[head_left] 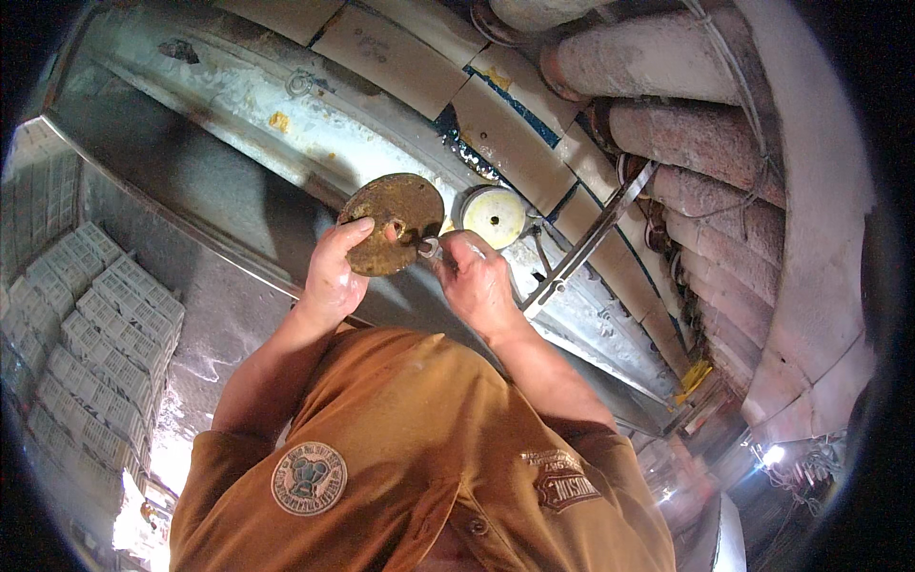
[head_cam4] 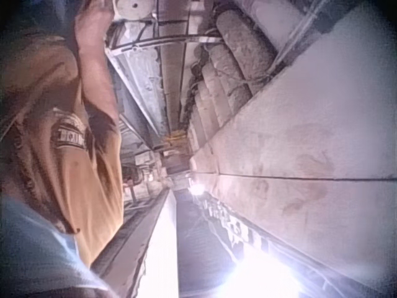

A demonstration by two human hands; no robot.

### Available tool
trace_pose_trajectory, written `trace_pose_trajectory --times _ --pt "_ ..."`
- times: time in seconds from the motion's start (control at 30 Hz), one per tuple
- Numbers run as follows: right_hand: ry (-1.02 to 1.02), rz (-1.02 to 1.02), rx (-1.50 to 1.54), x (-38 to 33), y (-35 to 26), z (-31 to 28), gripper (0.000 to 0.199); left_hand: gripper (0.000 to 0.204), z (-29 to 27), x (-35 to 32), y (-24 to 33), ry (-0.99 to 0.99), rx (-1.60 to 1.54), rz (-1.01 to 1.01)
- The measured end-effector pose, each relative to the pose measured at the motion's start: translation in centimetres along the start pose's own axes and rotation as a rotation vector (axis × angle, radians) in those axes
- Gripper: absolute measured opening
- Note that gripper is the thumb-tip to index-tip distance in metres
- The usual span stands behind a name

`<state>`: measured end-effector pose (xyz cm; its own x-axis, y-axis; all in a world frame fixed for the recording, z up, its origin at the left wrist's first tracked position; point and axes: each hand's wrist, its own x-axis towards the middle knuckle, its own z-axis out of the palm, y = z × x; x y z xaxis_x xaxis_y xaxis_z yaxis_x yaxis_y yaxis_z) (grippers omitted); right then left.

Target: The person picks up a round metal part and uses a small tool to scrape its surface. They then place the part on a shelf and continue scraping it while it rests there. Finally, they pick up the part again and scrape it once more.

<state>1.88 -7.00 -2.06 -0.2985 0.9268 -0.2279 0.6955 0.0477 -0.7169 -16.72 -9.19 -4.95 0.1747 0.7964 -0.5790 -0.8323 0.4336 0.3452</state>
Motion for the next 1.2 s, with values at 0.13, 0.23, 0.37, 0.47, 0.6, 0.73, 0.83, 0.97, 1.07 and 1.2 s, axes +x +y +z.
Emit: trace_pose_trajectory --times 0.13,0.23,0.37,0.47,0.6,0.73,0.83,0.97,1.07,1.2 --pt "0.016 0.08 0.058 0.1 0.2 1.1 0.014 0.031 -1.0 0.1 -0.5 0.095 -0.1 -0.009" --pt "0.05 0.166 0.135 0.7 -0.2 1.5 0.016 0.031 -0.4 0.2 -0.1 0.068 -0.104 0.012" --pt "0.091 0.29 0.225 1.1 -0.4 2.1 0.021 0.029 -0.7 0.1 -0.4 0.088 -0.092 0.035" --pt "0.151 0.379 0.395 0.8 -0.2 2.9 0.026 0.029 -1.0 0.0 -0.6 0.087 -0.087 0.065" --pt "0.175 0.409 0.355 0.7 0.0 3.1 0.029 0.029 0.2 0.0 -0.1 0.068 -0.118 0.037" --pt "0.175 0.4 0.416 0.7 0.1 3.4 0.029 0.029 -0.4 -0.1 -0.9 0.105 -0.049 0.14" --pt "0.206 0.4 0.553 0.6 0.4 4.0 0.028 0.028 -0.4 -0.2 -1.2 0.058 0.005 0.234" --pt "0.282 0.396 0.807 0.5 1.2 5.2 0.027 0.024 -3.4 -0.1 -3.0 0.114 0.641 0.565" --pt "0.244 0.439 0.774 0.4 1.0 4.9 0.027 0.024 -4.2 0.1 -3.4 0.213 0.772 0.511" --pt "0.243 0.412 0.685 0.0 0.9 4.5 0.026 0.027 -3.4 -0.5 -2.0 0.058 1.445 0.948"
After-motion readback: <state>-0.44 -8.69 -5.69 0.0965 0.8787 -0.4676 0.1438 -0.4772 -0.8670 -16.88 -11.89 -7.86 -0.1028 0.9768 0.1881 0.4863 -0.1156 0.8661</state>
